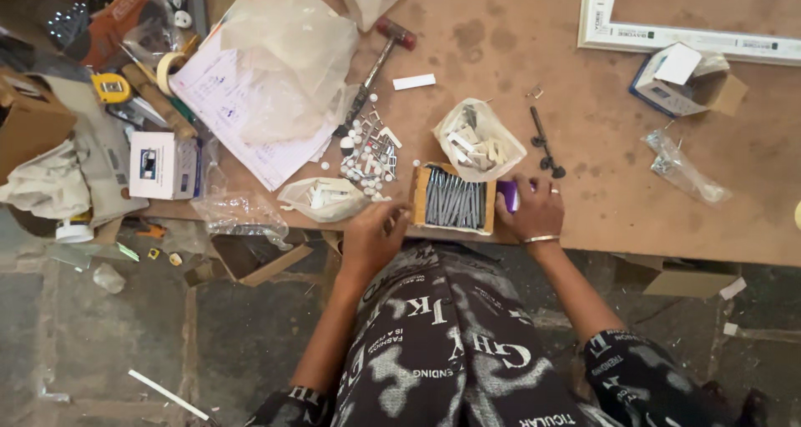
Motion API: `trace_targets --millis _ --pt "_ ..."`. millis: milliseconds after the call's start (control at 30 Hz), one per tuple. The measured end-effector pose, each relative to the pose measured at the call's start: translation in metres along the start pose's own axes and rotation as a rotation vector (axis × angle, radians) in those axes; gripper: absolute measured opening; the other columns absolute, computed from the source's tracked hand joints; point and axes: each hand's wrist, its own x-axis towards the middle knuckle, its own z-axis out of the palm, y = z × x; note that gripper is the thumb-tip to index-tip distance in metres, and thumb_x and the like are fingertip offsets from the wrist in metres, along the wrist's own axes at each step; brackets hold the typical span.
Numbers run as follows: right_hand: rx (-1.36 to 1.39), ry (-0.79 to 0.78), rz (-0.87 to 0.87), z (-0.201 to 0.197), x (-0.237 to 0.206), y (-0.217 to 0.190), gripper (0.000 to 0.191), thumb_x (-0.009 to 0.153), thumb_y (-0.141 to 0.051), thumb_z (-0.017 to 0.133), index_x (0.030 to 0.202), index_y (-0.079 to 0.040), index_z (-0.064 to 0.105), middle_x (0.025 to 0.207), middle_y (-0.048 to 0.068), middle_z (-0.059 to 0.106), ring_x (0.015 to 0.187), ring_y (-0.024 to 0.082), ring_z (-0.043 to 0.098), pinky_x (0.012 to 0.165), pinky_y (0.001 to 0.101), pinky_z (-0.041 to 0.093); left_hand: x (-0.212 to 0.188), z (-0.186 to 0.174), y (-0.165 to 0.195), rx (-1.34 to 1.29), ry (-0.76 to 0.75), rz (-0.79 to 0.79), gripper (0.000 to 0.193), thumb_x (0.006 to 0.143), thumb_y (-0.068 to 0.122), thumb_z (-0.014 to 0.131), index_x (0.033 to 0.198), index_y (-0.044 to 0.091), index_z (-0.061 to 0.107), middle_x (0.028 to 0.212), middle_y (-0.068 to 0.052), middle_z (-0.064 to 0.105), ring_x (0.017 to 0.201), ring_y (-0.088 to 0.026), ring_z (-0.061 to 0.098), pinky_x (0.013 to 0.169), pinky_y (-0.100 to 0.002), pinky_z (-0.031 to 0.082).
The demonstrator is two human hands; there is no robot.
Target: The person sits on the floor and picks up small white plastic parts from a low shelf, gathering them in their hands. They carry the parts to a workbench, place them into a small box, then transfer the parts into a plastic bag and wrap the bag closed.
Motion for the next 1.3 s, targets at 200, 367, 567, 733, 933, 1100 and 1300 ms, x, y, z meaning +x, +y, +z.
trace_targets --millis 200,367,567,733,933,1100,1300 --pt "-0.227 -0.207 0.160 -0.012 -0.005 0.000 0.073 0.073 -0.062 0.080 0.118 -0.007 0.062 0.100 0.018 0.067 0.092 0.037 0.067 0.079 0.0530 0.052 -0.011 -0.005 -0.007 0.067 -0.109 0.033 0.013 0.090 0.019 0.072 0.101 0.014 0.076 0.085 -0.009 0.074 0.072 -0.027 0.071 0.065 -0.041 0.056" --pt "0.057 -0.203 0.220 -0.004 -0.016 0.008 0.076 0.079 -0.058 0.079 0.127 -0.004 0.056 0.114 0.022 0.068 0.100 0.043 0.066 0.081 0.0530 0.054 -0.014 -0.007 -0.015 0.128 -0.131 0.045 0.015 0.088 0.020 0.072 0.101 0.014 0.075 0.087 -0.011 0.074 0.076 -0.033 0.071 0.068 -0.044 0.055" --pt "0.010 -0.413 0.353 0.013 -0.012 0.021 0.080 0.083 -0.064 0.078 0.126 -0.001 0.053 0.111 0.024 0.068 0.098 0.045 0.068 0.081 0.0541 0.055 -0.011 -0.011 -0.025 0.119 -0.154 0.074 0.015 0.089 0.018 0.070 0.103 0.012 0.075 0.092 -0.012 0.075 0.079 -0.034 0.071 0.070 -0.045 0.056" --pt "-0.028 -0.230 0.290 0.020 -0.010 0.011 0.071 0.080 -0.056 0.078 0.127 -0.008 0.056 0.113 0.021 0.068 0.095 0.044 0.068 0.074 0.0562 0.055 -0.019 -0.011 -0.029 0.043 -0.175 0.105 0.016 0.092 0.022 0.070 0.102 0.011 0.074 0.093 -0.015 0.073 0.082 -0.036 0.071 0.074 -0.046 0.056" --pt "-0.066 -0.113 0.186 0.032 -0.020 -0.005 0.064 0.083 -0.051 0.082 0.132 -0.014 0.062 0.129 0.015 0.064 0.107 0.041 0.066 0.082 0.0546 0.055 -0.041 -0.015 -0.048 0.144 -0.303 0.024 0.018 0.088 0.028 0.067 0.096 0.013 0.075 0.089 -0.014 0.073 0.081 -0.036 0.070 0.072 -0.048 0.056" --pt "-0.021 -0.272 0.156 0.033 -0.007 0.016 0.077 0.069 -0.051 0.088 0.130 -0.010 0.064 0.120 0.019 0.068 0.102 0.042 0.068 0.083 0.0541 0.056 -0.047 -0.021 -0.072 0.133 -0.267 0.016 0.019 0.090 0.028 0.068 0.101 0.014 0.075 0.087 -0.013 0.073 0.081 -0.036 0.070 0.071 -0.048 0.055" --pt "-0.002 -0.232 0.318 0.006 0.000 0.020 0.077 0.066 -0.049 0.091 0.127 -0.010 0.067 0.113 0.023 0.073 0.098 0.039 0.070 0.086 0.0488 0.056 -0.031 -0.041 -0.057 -0.312 -0.197 0.175 0.019 0.089 0.023 0.069 0.105 0.016 0.076 0.091 -0.008 0.076 0.081 -0.025 0.075 0.078 -0.040 0.060"
